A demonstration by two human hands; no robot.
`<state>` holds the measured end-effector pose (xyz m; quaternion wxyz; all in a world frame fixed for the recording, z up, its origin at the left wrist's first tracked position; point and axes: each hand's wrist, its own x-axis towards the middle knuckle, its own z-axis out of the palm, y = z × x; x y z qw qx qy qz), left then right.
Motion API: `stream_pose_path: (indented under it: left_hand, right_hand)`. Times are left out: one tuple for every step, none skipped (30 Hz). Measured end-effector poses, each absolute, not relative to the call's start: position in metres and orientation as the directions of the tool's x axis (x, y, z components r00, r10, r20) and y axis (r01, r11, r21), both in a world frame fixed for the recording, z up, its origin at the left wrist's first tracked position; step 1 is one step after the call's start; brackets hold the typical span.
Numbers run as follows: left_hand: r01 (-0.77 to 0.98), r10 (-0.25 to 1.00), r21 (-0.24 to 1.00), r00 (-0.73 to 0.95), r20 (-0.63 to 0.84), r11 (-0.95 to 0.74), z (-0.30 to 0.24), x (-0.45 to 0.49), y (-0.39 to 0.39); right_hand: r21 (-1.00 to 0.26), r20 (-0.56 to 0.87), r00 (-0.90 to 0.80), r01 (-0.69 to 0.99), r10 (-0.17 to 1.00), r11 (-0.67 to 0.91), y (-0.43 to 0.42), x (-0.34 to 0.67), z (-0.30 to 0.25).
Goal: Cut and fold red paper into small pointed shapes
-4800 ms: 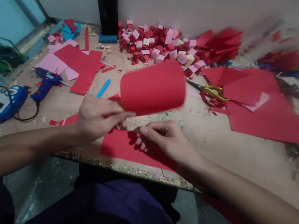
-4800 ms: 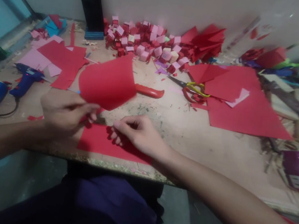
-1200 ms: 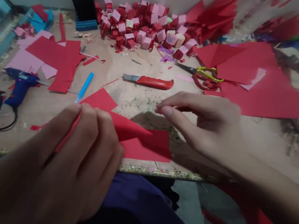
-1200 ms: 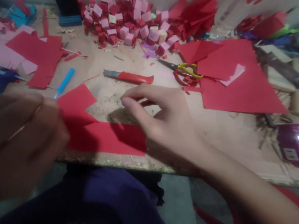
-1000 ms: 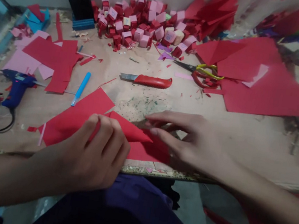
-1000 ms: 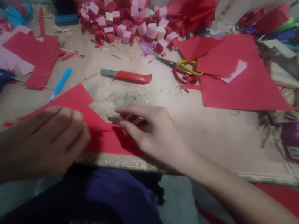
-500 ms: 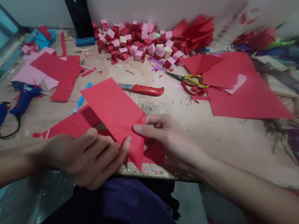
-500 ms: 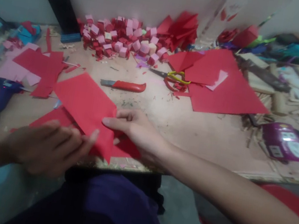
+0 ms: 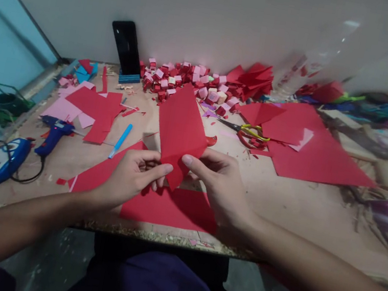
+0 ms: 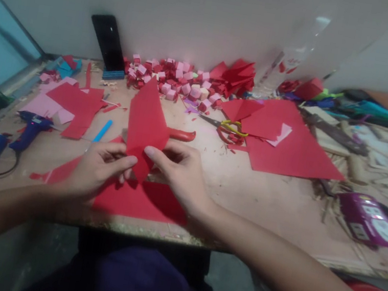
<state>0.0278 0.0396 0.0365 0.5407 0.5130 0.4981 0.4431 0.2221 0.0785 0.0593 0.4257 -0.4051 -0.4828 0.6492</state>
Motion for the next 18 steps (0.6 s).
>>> stream_pose_path:
  left_hand:
    - [0.028,0.992,0.997,0.1,-0.072,0.07,0.032,0.027,0.041]
    - [0.031,0.993,0.998,0.096,-0.066,0.064,0.027,0.025,0.043]
    - [0.035,0.993,0.998,0.096,-0.062,0.059,0.024,0.023,0.045]
    - [0.041,0.993,0.998,0.1,-0.06,0.056,0.021,0.021,0.047]
    - [0.047,0.993,0.997,0.106,-0.058,0.054,0.019,0.02,0.048]
    - [0.052,0.992,0.997,0.114,-0.056,0.05,0.016,0.018,0.049]
    - [0.059,0.991,0.997,0.122,-0.053,0.046,0.015,0.017,0.05]
    - [0.068,0.991,0.997,0.127,-0.048,0.04,0.013,0.016,0.051]
    - [0.078,0.99,0.996,0.132,-0.044,0.034,0.012,0.015,0.051]
    - [0.09,0.99,0.996,0.136,-0.042,0.03,0.012,0.014,0.051]
    - [0.1,0.989,0.995,0.139,-0.041,0.027,0.012,0.013,0.051]
    - [0.11,0.989,0.994,0.143,-0.042,0.027,0.012,0.013,0.051]
    - [0.115,0.989,0.993,0.144,-0.042,0.026,0.013,0.013,0.051]
    - [0.122,0.988,0.992,0.148,-0.043,0.024,0.014,0.013,0.051]
    - [0.129,0.988,0.991,0.148,-0.038,0.018,0.015,0.014,0.051]
    - [0.14,0.989,0.99,0.143,-0.025,0.005,0.017,0.014,0.051]
    - [0.157,0.992,0.987,0.128,-0.003,-0.017,0.018,0.014,0.05]
    - [0.19,0.994,0.981,0.102,0.03,-0.049,0.02,0.014,0.05]
  right_hand:
    - [-0.968,-0.128,-0.317,-0.166,0.94,-0.188,0.08,0.223,0.056]
    - [-0.963,-0.142,-0.327,-0.173,0.934,-0.207,0.082,0.224,0.052]
    - [-0.957,-0.155,-0.337,-0.182,0.928,-0.226,0.084,0.225,0.049]
    - [-0.95,-0.168,-0.348,-0.194,0.923,-0.246,0.085,0.226,0.047]
    - [-0.941,-0.179,-0.359,-0.208,0.916,-0.266,0.087,0.227,0.044]
    - [-0.931,-0.192,-0.372,-0.223,0.908,-0.288,0.088,0.228,0.042]
    - [-0.921,-0.205,-0.385,-0.235,0.9,-0.311,0.089,0.229,0.04]
    - [-0.912,-0.216,-0.395,-0.245,0.893,-0.329,0.089,0.229,0.038]
    - [-0.905,-0.225,-0.402,-0.251,0.888,-0.343,0.09,0.23,0.036]
    - [-0.901,-0.231,-0.407,-0.254,0.884,-0.352,0.09,0.23,0.034]
    - [-0.897,-0.238,-0.408,-0.255,0.881,-0.361,0.091,0.23,0.033]
    - [-0.894,-0.246,-0.406,-0.256,0.88,-0.368,0.091,0.229,0.032]
    - [-0.892,-0.252,-0.401,-0.255,0.88,-0.372,0.092,0.229,0.031]
    - [-0.894,-0.255,-0.397,-0.249,0.882,-0.371,0.092,0.229,0.03]
    - [-0.902,-0.253,-0.39,-0.237,0.886,-0.362,0.093,0.229,0.029]
    - [-0.913,-0.247,-0.376,-0.219,0.893,-0.345,0.093,0.229,0.028]
    - [-0.929,-0.233,-0.352,-0.196,0.907,-0.314,0.093,0.228,0.029]
    - [-0.948,-0.207,-0.314,-0.171,0.927,-0.27,0.093,0.228,0.029]
